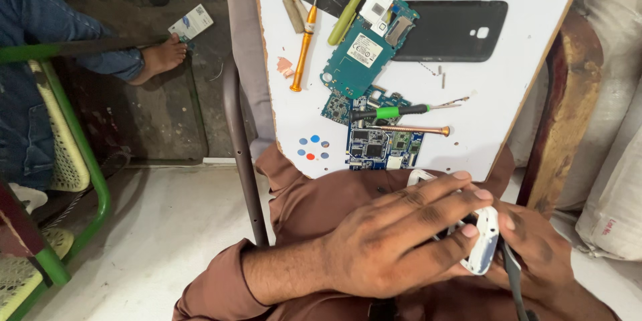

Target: The person disassembles a white smartphone, removes the motherboard, and uses a toothbrush to clean the circuit board. The person then uses a screwdriver to adjust components on the board before placing it back on the table.

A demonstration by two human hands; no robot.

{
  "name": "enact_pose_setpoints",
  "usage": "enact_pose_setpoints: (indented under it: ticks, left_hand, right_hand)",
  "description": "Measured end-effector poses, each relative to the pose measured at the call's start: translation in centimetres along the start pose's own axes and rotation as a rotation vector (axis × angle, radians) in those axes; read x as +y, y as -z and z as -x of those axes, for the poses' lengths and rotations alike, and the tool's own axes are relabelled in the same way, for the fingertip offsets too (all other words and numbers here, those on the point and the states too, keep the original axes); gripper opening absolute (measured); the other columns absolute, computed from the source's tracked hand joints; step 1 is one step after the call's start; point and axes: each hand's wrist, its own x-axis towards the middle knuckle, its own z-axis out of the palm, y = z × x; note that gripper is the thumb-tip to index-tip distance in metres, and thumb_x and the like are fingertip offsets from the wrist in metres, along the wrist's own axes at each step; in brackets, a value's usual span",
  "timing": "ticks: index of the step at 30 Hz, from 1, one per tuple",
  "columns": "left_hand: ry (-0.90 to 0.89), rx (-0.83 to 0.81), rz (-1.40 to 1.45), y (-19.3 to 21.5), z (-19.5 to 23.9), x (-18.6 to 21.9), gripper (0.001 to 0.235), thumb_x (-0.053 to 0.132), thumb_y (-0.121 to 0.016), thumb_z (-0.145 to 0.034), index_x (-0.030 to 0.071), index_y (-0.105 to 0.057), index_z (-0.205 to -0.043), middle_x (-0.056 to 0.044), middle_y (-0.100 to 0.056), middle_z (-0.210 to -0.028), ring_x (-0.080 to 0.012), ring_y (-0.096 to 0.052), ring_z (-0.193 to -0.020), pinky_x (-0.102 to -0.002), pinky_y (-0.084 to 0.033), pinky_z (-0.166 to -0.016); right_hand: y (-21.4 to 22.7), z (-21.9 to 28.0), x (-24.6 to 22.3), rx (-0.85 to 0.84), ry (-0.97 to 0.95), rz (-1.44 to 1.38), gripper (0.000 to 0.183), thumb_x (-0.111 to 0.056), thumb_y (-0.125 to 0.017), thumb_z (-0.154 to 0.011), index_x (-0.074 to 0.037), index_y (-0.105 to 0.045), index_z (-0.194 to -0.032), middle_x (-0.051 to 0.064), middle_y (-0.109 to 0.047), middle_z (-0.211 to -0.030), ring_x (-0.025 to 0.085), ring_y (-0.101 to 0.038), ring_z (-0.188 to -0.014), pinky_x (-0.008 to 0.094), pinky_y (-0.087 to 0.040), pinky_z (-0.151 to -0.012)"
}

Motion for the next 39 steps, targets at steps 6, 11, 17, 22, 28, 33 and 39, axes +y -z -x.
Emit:
enact_pose_setpoints:
  ticks: [6,11,17,22,28,33,39]
  left_hand:
    - [0.006,0.023,0.007,-0.4,0.7,-0.3,0.037,0.018,-0.085,-0.101,-0.001,-0.062,-0.121,-0.021,-0.057,-0.143,-0.0383,-0.062,-0.136,-0.038,-0.059,-0.107]
    - [0.042,0.036,0.043,-0.9,1.4,-1.0,0.041,0.025,-0.085,-0.097,0.002,-0.059,-0.12,-0.019,-0.058,-0.144,-0.0364,-0.062,-0.137,-0.036,-0.059,-0.101]
    - [0.087,0.048,0.018,-1.4,1.8,-1.6,0.049,0.032,-0.084,-0.096,0.004,-0.058,-0.125,-0.016,-0.059,-0.145,-0.0318,-0.063,-0.135,-0.035,-0.062,-0.1]
    - [0.122,0.057,-0.013,-1.6,1.9,-1.9,0.054,0.032,-0.083,-0.098,0.003,-0.056,-0.134,-0.015,-0.06,-0.143,-0.0304,-0.062,-0.137,-0.035,-0.06,-0.101]
    - [0.181,0.113,-0.016,-1.8,1.4,-1.9,0.067,0.031,-0.084,-0.096,0.001,-0.051,-0.145,-0.016,-0.058,-0.148,-0.0279,-0.062,-0.137,-0.036,-0.057,-0.11]
    - [0.247,0.093,-0.028,-1.4,1.2,-1.5,0.068,0.027,-0.085,-0.094,0.0,-0.051,-0.146,-0.016,-0.058,-0.143,-0.0272,-0.062,-0.135,-0.036,-0.057,-0.112]
    - [0.266,0.137,-0.026,-1.6,0.9,-1.7,0.07,0.031,-0.087,-0.091,0.001,-0.05,-0.142,-0.017,-0.059,-0.136,-0.0285,-0.064,-0.128,-0.036,-0.058,-0.106]
  right_hand:
    - [0.4,-2.3,-1.2,0.003,0.043,0.089,0.084,-0.018,-0.087,-0.074,-0.006,-0.044,-0.145,0.027,-0.066,-0.124,0.031,-0.074,-0.09,0.037,-0.059,-0.076]
    - [0.7,-4.2,-1.5,-0.028,0.076,-0.137,0.074,-0.016,-0.082,-0.082,-0.001,-0.045,-0.144,0.03,-0.057,-0.135,0.026,-0.074,-0.088,0.034,-0.059,-0.073]
    - [0.4,-4.3,-1.2,-0.089,-0.022,-0.143,0.076,-0.019,-0.083,-0.081,0.003,-0.046,-0.143,0.033,-0.06,-0.139,0.012,-0.069,-0.066,0.029,-0.054,-0.058]
    - [0.0,-3.6,-0.4,-0.058,0.0,-0.053,0.078,-0.021,-0.082,-0.081,0.0,-0.045,-0.147,0.025,-0.066,-0.13,0.023,-0.07,-0.076,0.035,-0.055,-0.066]
    - [-0.2,-4.0,-0.5,-0.104,-0.139,-0.02,0.08,-0.02,-0.085,-0.08,-0.002,-0.047,-0.149,0.008,-0.069,-0.09,0.02,-0.066,-0.067,0.035,-0.051,-0.062]
    - [-0.2,-5.0,-1.0,-0.105,-0.163,-0.073,0.074,-0.015,-0.081,-0.084,-0.004,-0.046,-0.148,0.016,-0.072,-0.112,0.022,-0.071,-0.077,0.033,-0.056,-0.069]
    - [-0.3,-5.6,-0.7,-0.082,-0.083,-0.048,0.066,-0.015,-0.079,-0.088,-0.005,-0.049,-0.145,0.021,-0.068,-0.132,0.027,-0.076,-0.099,0.033,-0.06,-0.081]
